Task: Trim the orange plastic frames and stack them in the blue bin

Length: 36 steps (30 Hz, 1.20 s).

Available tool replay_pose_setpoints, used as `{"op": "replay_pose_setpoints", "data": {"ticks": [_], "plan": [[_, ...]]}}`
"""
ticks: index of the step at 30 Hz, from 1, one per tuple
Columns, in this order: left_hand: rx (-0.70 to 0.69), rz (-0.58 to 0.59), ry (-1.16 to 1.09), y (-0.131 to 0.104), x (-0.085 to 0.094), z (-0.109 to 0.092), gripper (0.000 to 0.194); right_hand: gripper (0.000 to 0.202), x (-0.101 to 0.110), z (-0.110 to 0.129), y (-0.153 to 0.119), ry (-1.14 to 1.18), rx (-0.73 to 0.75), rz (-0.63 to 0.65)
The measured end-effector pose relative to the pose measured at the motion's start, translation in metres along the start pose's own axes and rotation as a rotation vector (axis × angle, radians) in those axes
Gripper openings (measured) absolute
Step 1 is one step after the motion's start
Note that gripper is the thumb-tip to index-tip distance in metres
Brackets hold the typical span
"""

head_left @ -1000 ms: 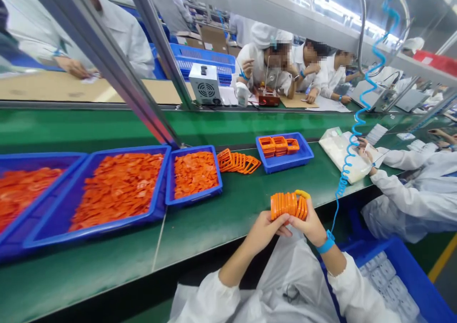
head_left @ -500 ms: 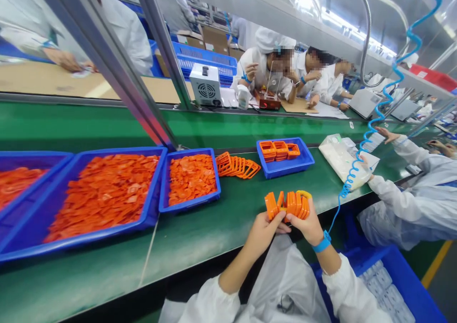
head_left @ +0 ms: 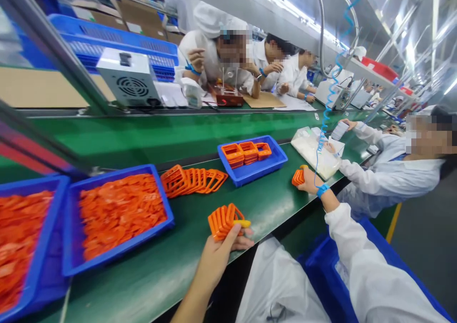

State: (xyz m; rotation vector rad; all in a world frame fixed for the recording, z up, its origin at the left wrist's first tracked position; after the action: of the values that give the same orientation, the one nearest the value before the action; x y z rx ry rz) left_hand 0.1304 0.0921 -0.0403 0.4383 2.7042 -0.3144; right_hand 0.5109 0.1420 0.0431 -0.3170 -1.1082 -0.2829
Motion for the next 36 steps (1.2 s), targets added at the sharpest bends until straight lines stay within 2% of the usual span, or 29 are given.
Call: {"op": "replay_pose_setpoints", "data": {"ticks": [4,9,11,22,25,27,29,30,32,34,36], "plan": [[-0.027,0.023,0.043,-0.004,0.000,0.002,0.073,0.094,-0.005,-0.002,0.014,-0.092,0.002,0.059],[-0.031,0.054,0.061,-0.004,0.001,0.011,0.072,0.080,0.001,-0.007,0.012,-0.174,0.030,0.066],[-0.039,0.073,0.072,-0.004,0.000,0.011,0.071,0.080,0.004,-0.009,0.010,-0.190,0.039,0.048],[-0.025,0.096,0.066,-0.007,-0.013,-0.010,0.074,0.101,0.007,-0.006,0.007,-0.177,0.086,-0.022],[-0.031,0.097,0.026,-0.007,-0.014,-0.010,0.073,0.103,0.020,-0.001,-0.004,-0.110,0.114,-0.107],[-0.038,0.109,-0.004,-0.006,-0.015,-0.010,0.073,0.093,0.028,0.009,-0.020,-0.017,0.153,-0.202],[-0.045,0.142,-0.015,-0.006,-0.016,-0.009,0.069,0.076,0.025,0.028,-0.043,0.095,0.232,-0.223],[-0.047,0.170,-0.014,-0.006,-0.016,-0.009,0.068,0.070,0.017,0.042,-0.057,0.161,0.294,-0.176],[-0.049,0.267,0.002,-0.008,-0.020,-0.010,0.064,0.078,-0.011,0.075,-0.086,0.294,0.448,0.055],[-0.059,0.399,0.030,-0.012,-0.024,-0.010,0.063,0.105,-0.047,0.109,-0.111,0.406,0.548,0.316],[-0.080,0.505,0.058,-0.016,-0.026,-0.009,0.062,0.127,-0.080,0.134,-0.127,0.476,0.557,0.498]]}}
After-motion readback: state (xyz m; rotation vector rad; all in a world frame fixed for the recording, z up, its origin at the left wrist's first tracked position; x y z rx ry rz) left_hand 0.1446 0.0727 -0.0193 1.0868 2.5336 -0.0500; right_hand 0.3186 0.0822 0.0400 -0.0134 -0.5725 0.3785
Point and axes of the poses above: each hand's wrist, its own y-axis towards the middle knuckle, its own x-axis out of the back of the hand, z = x × y, the point moved 4 cm from there along y, towards the middle knuckle, and after that the axes turned 9 degrees about -x, right-handed, at the moved point
